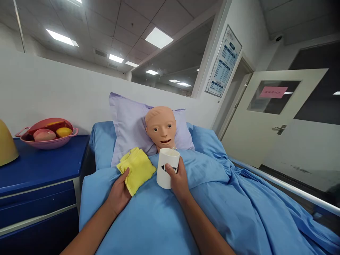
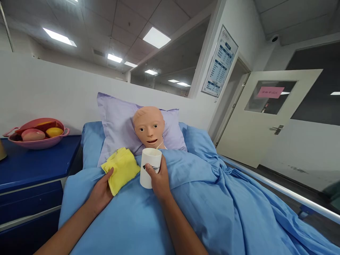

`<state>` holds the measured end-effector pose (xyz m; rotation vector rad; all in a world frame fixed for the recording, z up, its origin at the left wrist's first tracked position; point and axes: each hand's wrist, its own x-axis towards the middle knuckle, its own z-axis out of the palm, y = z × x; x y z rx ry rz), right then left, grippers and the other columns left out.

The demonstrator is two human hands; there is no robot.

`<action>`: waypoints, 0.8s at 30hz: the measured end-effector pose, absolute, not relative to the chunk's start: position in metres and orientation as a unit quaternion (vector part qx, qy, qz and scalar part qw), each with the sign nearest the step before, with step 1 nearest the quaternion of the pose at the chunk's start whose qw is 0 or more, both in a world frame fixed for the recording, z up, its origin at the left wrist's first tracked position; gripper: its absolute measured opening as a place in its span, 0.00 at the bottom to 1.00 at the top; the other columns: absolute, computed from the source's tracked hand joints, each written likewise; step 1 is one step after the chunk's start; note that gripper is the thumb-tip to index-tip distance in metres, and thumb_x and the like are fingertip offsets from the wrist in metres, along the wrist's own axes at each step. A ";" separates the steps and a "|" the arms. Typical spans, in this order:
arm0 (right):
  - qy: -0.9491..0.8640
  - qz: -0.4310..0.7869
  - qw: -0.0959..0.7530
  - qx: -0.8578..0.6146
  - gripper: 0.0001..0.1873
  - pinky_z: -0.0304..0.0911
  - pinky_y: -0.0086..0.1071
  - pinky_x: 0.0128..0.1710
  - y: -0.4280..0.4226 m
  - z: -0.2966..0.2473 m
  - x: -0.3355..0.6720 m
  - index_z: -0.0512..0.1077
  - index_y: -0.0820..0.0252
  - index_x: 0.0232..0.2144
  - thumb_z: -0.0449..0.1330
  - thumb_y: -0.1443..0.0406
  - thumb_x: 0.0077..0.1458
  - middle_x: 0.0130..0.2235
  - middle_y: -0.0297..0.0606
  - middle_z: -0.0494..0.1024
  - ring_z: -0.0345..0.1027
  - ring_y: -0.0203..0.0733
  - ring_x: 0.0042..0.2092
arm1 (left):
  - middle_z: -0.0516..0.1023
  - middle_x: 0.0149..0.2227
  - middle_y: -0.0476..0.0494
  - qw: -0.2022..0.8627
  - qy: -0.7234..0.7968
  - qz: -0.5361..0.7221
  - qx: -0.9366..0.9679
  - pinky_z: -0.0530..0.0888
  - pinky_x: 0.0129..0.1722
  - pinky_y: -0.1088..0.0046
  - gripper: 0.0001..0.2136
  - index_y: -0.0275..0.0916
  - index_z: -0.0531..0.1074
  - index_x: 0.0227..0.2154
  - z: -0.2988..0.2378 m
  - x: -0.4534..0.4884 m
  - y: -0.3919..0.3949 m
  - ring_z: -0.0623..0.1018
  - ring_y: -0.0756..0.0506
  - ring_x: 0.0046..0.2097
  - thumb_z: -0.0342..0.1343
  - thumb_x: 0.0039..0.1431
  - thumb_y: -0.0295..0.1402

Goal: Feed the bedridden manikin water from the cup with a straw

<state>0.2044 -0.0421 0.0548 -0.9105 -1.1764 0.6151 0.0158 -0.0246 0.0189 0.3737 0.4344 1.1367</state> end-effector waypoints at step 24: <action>-0.548 0.291 0.654 -0.433 0.23 0.67 0.32 0.31 -0.040 0.055 0.205 0.68 0.54 0.47 0.63 0.56 0.49 0.37 0.35 0.75 0.69 0.41 0.35 | 0.72 0.55 0.41 0.778 0.211 0.525 0.274 0.70 0.57 0.63 0.20 0.41 0.65 0.56 -0.011 -0.011 -0.052 0.71 0.41 0.57 0.55 0.60 0.33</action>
